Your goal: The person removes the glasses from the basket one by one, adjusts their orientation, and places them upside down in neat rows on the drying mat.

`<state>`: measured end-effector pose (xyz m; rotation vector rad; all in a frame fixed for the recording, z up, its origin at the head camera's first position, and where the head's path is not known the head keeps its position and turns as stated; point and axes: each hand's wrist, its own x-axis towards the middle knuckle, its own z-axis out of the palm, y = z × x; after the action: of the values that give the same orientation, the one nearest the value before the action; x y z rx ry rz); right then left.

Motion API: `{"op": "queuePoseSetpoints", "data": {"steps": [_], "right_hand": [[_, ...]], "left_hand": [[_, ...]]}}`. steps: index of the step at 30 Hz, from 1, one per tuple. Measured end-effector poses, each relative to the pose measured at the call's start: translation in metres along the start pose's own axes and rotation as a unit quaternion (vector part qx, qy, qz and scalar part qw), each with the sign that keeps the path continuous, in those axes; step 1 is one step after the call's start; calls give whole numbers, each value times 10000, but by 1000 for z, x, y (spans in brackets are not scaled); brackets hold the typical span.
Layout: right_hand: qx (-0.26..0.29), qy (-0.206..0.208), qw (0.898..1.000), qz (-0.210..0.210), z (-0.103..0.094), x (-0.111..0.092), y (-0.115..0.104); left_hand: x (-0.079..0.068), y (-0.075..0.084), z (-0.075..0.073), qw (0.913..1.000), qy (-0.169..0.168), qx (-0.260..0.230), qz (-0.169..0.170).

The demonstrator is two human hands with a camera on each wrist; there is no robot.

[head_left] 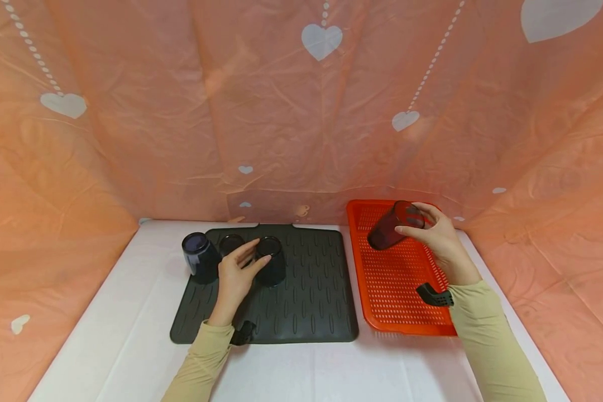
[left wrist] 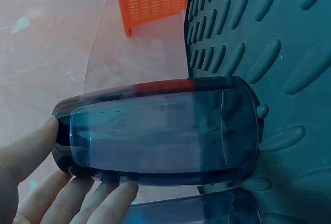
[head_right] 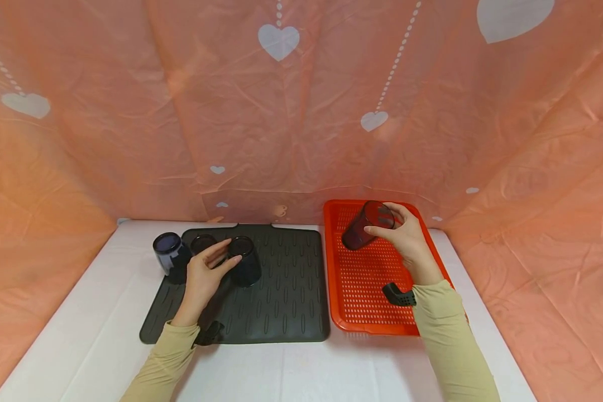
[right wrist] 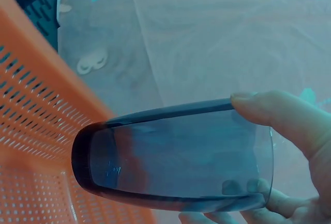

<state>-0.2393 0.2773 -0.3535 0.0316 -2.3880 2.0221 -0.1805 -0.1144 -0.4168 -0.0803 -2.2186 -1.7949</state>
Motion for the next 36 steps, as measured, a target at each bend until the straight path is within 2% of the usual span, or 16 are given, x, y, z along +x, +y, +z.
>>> {"op": "queuePoseSetpoints", "data": {"steps": [9, 17, 21, 23, 30, 36], "right_hand": [[392, -50, 9992, -25, 5, -6, -12], [452, -192, 9988, -14, 11, -10, -18], [713, -259, 9971, -90, 14, -10, -19], [782, -282, 9964, -167, 15, -10, -19], [895, -458, 9946, -254, 21, -12, -21], [713, -532, 9959, -134, 28, -11, -21]], "left_hand": [[-1, 1, 0, 10000, -8, 34, -15], [-2, 4, 0, 9999, -31, 130, -75], [-2, 4, 1, 9998, -26, 154, -100], [-1, 0, 1, 9999, -21, 139, -97], [9, -31, 3, 9999, 50, 104, -88], [9, -31, 4, 9999, 75, 104, -65]]}}
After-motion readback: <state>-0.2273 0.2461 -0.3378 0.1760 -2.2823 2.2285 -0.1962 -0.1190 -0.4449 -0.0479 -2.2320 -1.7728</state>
